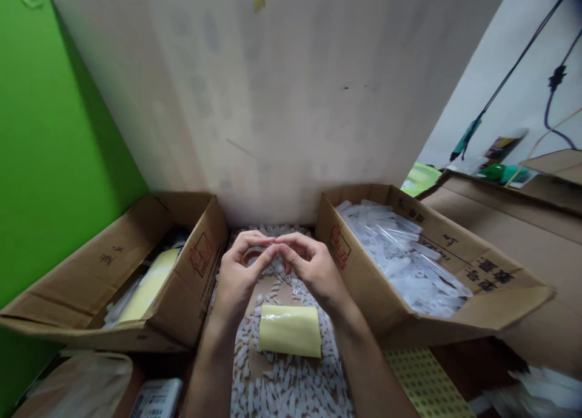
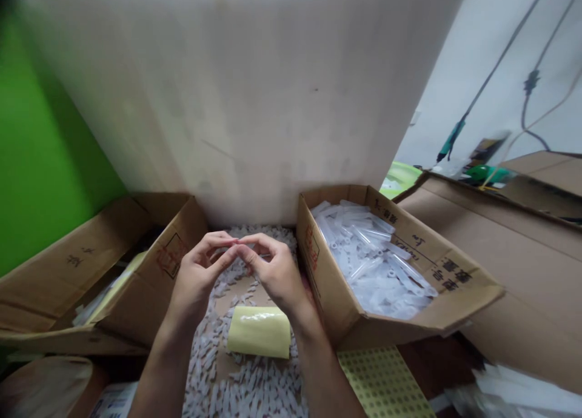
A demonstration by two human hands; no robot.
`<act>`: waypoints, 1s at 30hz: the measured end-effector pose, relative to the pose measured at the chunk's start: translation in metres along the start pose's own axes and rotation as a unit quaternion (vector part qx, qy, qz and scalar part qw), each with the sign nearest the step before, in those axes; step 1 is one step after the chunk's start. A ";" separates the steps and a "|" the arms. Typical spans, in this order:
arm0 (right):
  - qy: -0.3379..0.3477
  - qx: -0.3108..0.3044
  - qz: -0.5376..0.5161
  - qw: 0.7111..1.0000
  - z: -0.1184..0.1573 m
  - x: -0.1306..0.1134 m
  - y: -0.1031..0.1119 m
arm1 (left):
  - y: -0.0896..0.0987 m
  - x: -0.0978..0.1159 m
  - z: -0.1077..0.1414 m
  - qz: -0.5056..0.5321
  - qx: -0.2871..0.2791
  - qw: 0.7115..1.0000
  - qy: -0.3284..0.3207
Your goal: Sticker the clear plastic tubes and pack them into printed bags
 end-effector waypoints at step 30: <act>0.024 0.098 0.132 0.986 0.004 -0.009 0.028 | 0.016 0.006 0.000 -0.296 -0.061 0.953 -0.012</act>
Point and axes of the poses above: each hand's wrist, its own z-axis away from the middle knuckle, its own y-axis out of the back of the hand, x = y × z, the point moved 9 cm from there along -z, towards the middle knuckle
